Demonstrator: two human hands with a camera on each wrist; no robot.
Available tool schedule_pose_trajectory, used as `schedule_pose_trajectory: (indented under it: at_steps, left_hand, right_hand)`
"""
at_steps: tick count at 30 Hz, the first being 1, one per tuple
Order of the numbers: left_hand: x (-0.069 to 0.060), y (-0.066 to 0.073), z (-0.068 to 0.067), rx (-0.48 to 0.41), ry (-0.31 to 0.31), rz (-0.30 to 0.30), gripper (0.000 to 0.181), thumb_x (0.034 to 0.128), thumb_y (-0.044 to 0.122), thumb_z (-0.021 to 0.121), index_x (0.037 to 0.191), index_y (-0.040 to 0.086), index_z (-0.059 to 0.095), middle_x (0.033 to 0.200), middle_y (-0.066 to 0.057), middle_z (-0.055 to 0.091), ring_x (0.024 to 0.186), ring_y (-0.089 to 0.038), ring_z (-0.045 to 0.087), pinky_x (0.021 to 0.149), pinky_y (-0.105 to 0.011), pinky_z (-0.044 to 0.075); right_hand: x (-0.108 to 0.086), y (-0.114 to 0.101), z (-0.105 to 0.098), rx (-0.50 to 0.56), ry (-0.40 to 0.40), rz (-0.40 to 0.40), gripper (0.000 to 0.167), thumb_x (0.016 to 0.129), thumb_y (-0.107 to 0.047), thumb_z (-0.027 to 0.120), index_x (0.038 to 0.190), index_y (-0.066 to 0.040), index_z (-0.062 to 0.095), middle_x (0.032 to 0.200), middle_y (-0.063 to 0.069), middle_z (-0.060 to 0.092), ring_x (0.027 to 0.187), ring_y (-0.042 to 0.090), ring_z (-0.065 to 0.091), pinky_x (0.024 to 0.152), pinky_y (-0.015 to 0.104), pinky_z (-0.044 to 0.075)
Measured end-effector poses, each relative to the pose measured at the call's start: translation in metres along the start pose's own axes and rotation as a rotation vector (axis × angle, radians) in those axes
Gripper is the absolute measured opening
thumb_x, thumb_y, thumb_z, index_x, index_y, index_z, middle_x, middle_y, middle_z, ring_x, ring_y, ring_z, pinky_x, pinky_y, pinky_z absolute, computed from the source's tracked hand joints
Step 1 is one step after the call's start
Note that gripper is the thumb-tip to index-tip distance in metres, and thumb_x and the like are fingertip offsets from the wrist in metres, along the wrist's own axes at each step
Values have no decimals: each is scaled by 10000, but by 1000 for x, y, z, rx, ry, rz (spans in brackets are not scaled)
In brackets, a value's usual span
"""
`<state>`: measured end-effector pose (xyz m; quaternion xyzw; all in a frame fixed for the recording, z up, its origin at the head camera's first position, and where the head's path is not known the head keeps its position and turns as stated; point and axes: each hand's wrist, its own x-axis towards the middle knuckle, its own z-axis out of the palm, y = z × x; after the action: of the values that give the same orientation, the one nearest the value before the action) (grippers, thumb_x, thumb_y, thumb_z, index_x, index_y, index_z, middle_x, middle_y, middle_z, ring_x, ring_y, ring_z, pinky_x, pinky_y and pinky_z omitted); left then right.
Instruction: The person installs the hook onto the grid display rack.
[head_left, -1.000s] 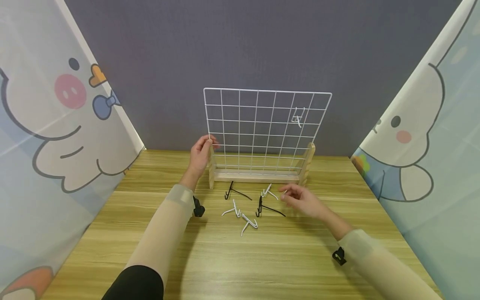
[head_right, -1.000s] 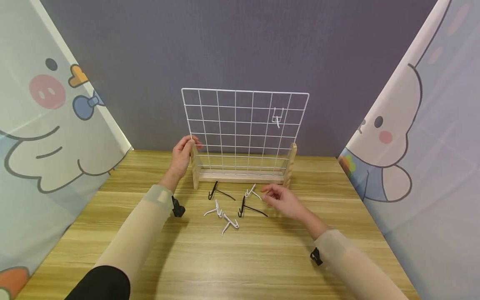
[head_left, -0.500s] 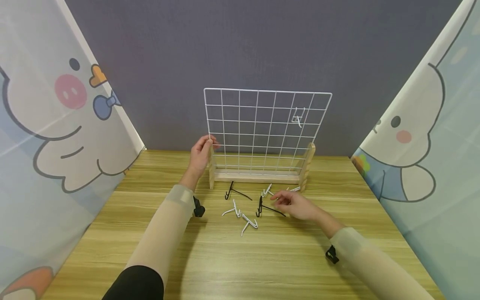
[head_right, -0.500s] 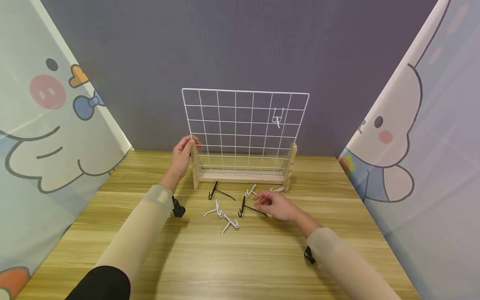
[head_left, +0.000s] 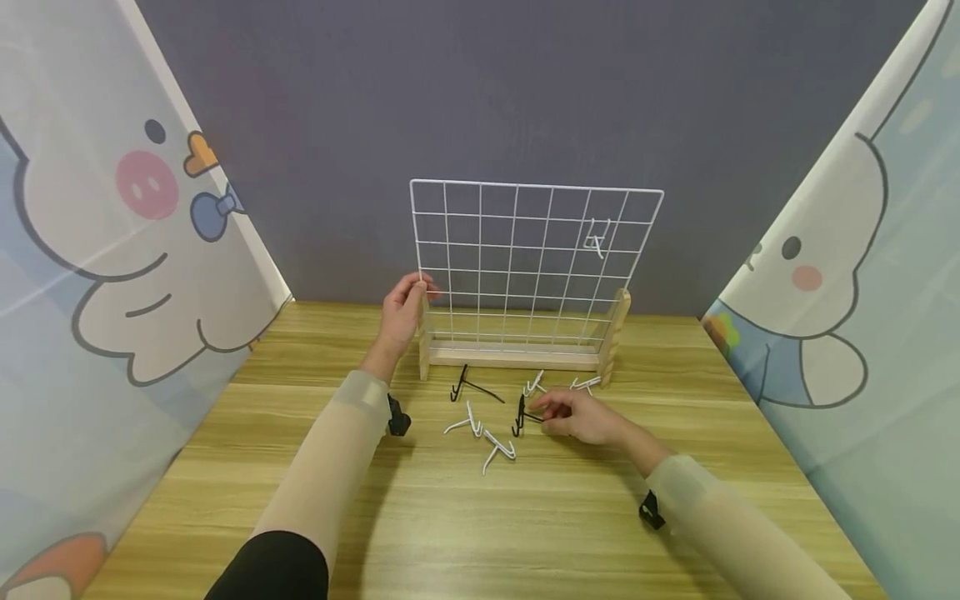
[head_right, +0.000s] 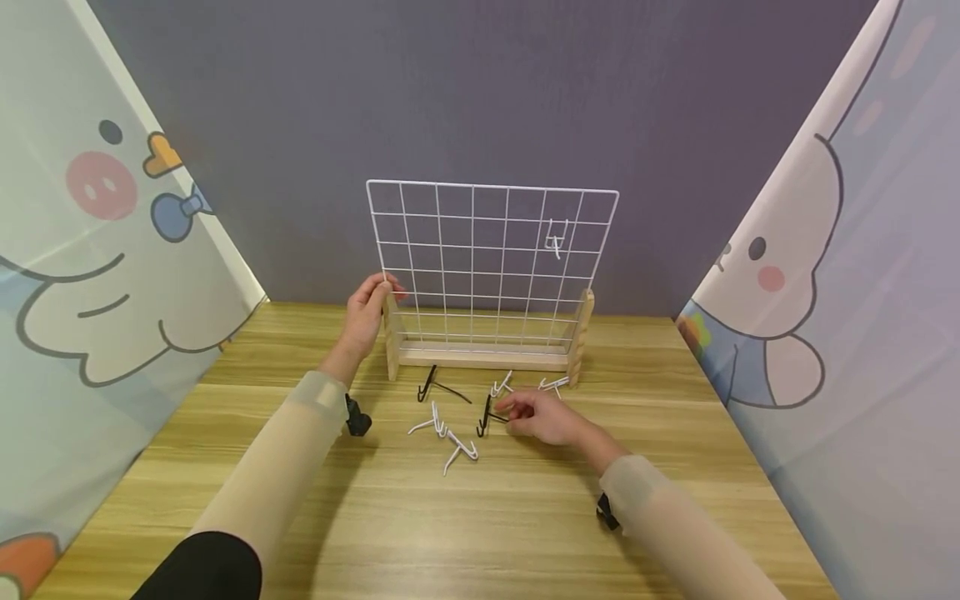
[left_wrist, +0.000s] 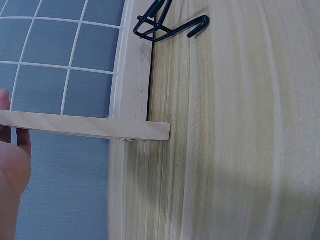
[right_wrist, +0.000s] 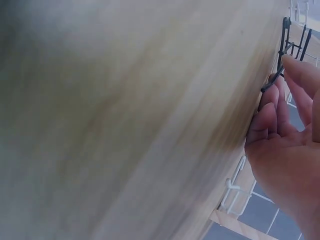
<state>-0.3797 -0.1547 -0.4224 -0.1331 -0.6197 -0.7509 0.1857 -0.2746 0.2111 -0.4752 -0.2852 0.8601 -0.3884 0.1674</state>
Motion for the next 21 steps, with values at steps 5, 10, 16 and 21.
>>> schedule_pose_trajectory:
  at_steps: [5,10,16,21]
  left_hand:
    - [-1,4,0,21,-7,-4,216,1152,103,522,1210,-46,668,1071,-52,759,1056,-263,744,1148,-508,571]
    - [-3,4,0,19,4,-9,297,1152,99,517,1271,-159,605,1069,-40,768,1085,-325,737,1134,-489,579]
    - [-2,3,0,17,0,-3,305,1152,93,510,1286,-170,587,1078,-73,754,1107,-380,729,1148,-527,562]
    - [-1,2,-1,23,-1,-1,299,1149,82,504,1286,-171,585,1129,-201,735,1094,-372,726,1154,-574,547]
  right_hand:
    - [1,-2,1,-14,6,-4,380,1014,-118,763,1383,-40,713,1061,70,722,914,78,615,779,208,529]
    - [2,0,2,-2,-5,6,392,1010,-112,766,1391,-38,712,1056,61,716,914,79,614,782,208,531]
    - [2,1,2,-16,-5,20,376,1013,-113,762,1385,-72,727,1073,38,717,923,93,618,796,204,532]
    - [2,2,1,-10,-12,9,366,1015,-106,755,1379,-66,735,1079,52,721,923,103,622,794,210,537]
